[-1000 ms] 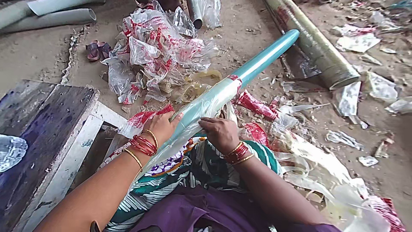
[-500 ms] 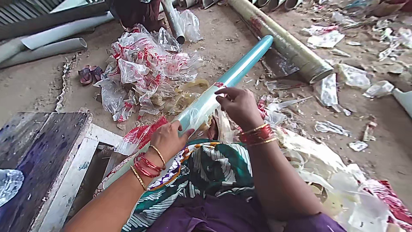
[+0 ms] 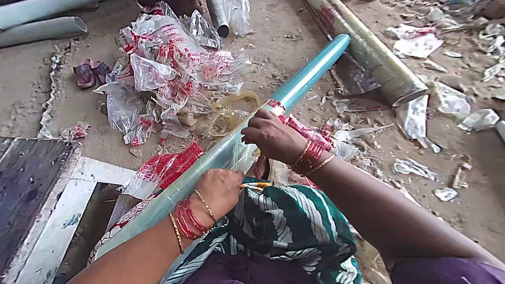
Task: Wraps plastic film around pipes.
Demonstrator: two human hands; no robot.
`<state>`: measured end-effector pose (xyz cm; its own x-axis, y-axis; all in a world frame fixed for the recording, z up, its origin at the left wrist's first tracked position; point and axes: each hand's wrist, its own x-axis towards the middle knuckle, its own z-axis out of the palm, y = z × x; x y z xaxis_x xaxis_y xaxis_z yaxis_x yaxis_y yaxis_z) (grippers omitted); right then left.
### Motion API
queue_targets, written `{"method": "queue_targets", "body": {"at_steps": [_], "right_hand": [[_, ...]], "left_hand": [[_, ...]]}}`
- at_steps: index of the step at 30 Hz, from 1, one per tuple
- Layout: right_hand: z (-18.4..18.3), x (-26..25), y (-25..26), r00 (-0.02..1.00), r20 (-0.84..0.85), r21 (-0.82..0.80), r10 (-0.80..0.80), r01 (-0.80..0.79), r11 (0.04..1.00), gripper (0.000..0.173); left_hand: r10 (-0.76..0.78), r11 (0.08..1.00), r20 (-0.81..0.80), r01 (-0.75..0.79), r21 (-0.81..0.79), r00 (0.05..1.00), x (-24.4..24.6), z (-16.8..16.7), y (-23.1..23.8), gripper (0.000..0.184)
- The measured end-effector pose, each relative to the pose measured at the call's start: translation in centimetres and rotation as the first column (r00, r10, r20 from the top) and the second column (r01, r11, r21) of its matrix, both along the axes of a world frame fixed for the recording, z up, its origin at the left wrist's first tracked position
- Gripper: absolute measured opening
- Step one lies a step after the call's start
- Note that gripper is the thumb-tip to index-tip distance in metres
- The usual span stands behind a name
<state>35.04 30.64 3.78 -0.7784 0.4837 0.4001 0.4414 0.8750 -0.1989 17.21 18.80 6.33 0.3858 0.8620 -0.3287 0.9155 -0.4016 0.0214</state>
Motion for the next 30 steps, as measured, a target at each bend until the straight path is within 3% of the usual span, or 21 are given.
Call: {"method": "queue_targets", "body": {"at_steps": [2,7,9,12,16,19,22,30], "right_hand": [[-0.3,-0.3,0.7,0.996,-0.001,0.077,0.088,-0.088,0.993,0.015],[0.2,-1.6,1.4,0.960,0.251,0.058,0.128,-0.147,0.987,0.009],[0.4,-1.9,1.7,0.964,0.235,0.058,0.124,-0.142,0.988,0.008],[0.5,-1.8,2.1,0.971,0.208,0.038,0.113,-0.123,0.992,0.021],[0.1,-1.5,2.5,0.982,0.102,0.099,0.156,-0.166,0.981,0.018],[0.0,-1.5,2.2,0.973,0.128,0.123,0.195,-0.210,0.970,0.018],[0.1,-1.6,1.8,0.949,0.267,0.112,0.165,-0.201,0.973,0.013],[-2.3,1.5,5.0,0.949,0.158,0.285,0.272,-0.308,0.908,0.015]], "left_hand": [[-0.018,0.997,0.065,0.013,0.071,0.998,-0.6,-0.5,-0.1,0.013],[-0.060,0.979,0.157,0.027,0.204,0.986,-1.1,-1.5,-0.3,0.011],[-0.059,0.976,0.161,0.023,0.216,0.985,-1.1,-1.6,-0.3,0.011],[-0.049,0.980,0.153,0.017,0.199,0.987,-1.0,-1.4,-0.2,0.010],[-0.040,0.984,0.150,0.013,0.176,0.988,-0.9,-1.2,-0.2,0.010],[-0.052,0.980,0.165,0.018,0.200,0.985,-1.0,-1.4,-0.3,0.011],[-0.056,0.977,0.177,0.017,0.215,0.983,-1.0,-1.5,-0.3,0.011],[-0.104,0.957,0.279,0.019,0.290,0.955,-1.8,-1.9,-0.2,0.015]]}}
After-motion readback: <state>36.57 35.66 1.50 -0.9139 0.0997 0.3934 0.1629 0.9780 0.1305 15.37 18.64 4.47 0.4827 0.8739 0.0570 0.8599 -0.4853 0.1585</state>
